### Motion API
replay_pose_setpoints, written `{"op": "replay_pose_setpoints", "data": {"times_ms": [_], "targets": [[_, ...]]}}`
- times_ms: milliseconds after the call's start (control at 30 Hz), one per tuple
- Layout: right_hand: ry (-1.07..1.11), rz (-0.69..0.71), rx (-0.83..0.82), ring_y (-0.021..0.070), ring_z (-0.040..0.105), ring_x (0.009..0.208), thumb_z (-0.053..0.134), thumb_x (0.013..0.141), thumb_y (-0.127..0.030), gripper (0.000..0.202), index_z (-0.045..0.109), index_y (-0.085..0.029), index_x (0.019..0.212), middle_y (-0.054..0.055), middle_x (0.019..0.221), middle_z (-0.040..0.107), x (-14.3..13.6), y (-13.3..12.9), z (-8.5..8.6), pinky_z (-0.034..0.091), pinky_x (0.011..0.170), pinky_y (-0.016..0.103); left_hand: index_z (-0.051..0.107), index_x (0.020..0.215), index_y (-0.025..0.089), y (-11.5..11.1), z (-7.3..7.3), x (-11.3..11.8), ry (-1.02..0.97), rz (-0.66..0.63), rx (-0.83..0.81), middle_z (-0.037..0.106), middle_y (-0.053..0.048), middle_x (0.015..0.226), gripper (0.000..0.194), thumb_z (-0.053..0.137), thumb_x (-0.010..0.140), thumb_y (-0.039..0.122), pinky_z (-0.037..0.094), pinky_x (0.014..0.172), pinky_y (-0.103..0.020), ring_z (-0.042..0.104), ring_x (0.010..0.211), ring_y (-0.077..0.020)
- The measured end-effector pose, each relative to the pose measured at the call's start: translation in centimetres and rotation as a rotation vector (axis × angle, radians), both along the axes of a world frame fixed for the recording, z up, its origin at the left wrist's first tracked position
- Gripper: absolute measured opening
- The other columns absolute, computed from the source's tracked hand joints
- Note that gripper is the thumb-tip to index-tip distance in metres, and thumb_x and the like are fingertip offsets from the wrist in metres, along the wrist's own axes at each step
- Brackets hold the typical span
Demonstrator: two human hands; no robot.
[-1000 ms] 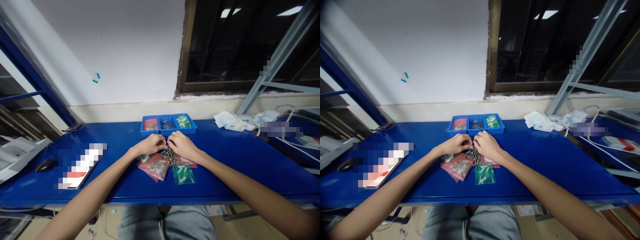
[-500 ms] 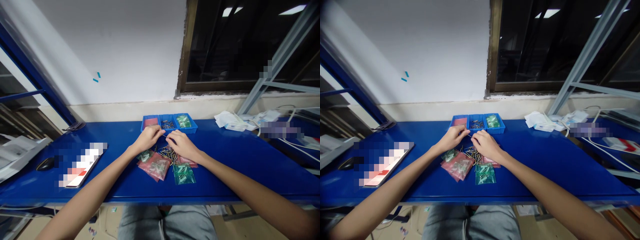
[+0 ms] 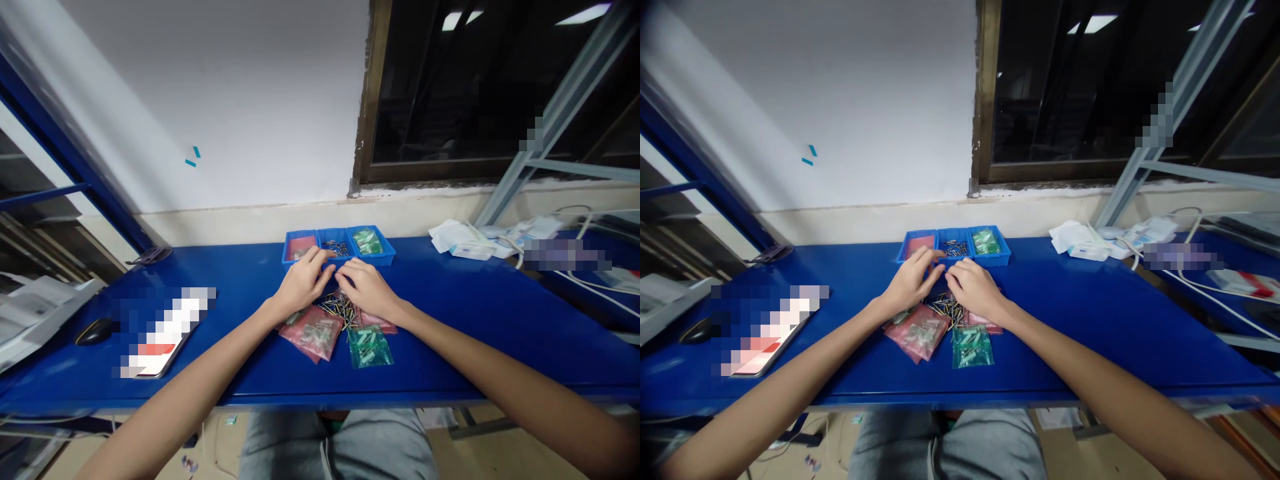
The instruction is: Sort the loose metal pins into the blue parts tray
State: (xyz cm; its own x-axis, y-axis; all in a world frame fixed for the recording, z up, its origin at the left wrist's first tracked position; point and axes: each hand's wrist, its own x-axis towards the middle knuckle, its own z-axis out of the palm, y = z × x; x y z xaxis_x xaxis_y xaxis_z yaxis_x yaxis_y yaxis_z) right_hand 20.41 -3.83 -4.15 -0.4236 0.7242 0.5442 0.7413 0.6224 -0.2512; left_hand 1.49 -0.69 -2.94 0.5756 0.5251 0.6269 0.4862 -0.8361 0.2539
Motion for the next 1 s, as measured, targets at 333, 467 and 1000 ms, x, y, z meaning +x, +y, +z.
{"op": "replay_pose_setpoints", "data": {"times_ms": [333, 467, 1000], "targets": [[0.053, -0.022, 0.039, 0.0192, 0.055, 0.081, 0.044, 0.099, -0.017, 0.024, 0.061, -0.017, 0.081, 0.005, 0.08, 0.062, -0.05, -0.1, 0.3, 0.042, 0.079, 0.033, 0.06, 0.109, 0.016, -0.05, -0.28, -0.13, 0.101, -0.008, 0.087, 0.056, -0.009, 0.108, 0.017, 0.048, 0.099, 0.022, 0.055, 0.079, -0.031, 0.06, 0.09, -0.017], [0.088, -0.016, 0.027, 0.019, 0.055, 0.082, 0.044, 0.1, -0.022, 0.025, 0.061, -0.018, 0.082, 0.004, 0.082, 0.063, -0.06, -0.23, 0.49, 0.042, 0.081, 0.033, 0.062, 0.104, 0.016, 0.17, -0.25, -0.14, 0.119, -0.003, 0.071, 0.063, -0.007, 0.099, 0.017, 0.047, 0.1, 0.023, 0.054, 0.079, -0.031, 0.063, 0.09, -0.0177], [0.063, 0.004, -0.015, 0.0194, 0.057, 0.084, 0.053, 0.096, -0.017, 0.014, 0.065, -0.016, 0.088, 0.004, 0.085, 0.064, 0.14, 0.51, -0.07, 0.043, 0.078, 0.033, 0.056, 0.099, 0.017, 0.06, -0.29, 0.5, -0.192, -0.103, -0.172, 0.067, 0.0, 0.088, 0.006, 0.059, 0.094, 0.019, 0.049, 0.069, -0.022, 0.064, 0.078, -0.0114]]}}
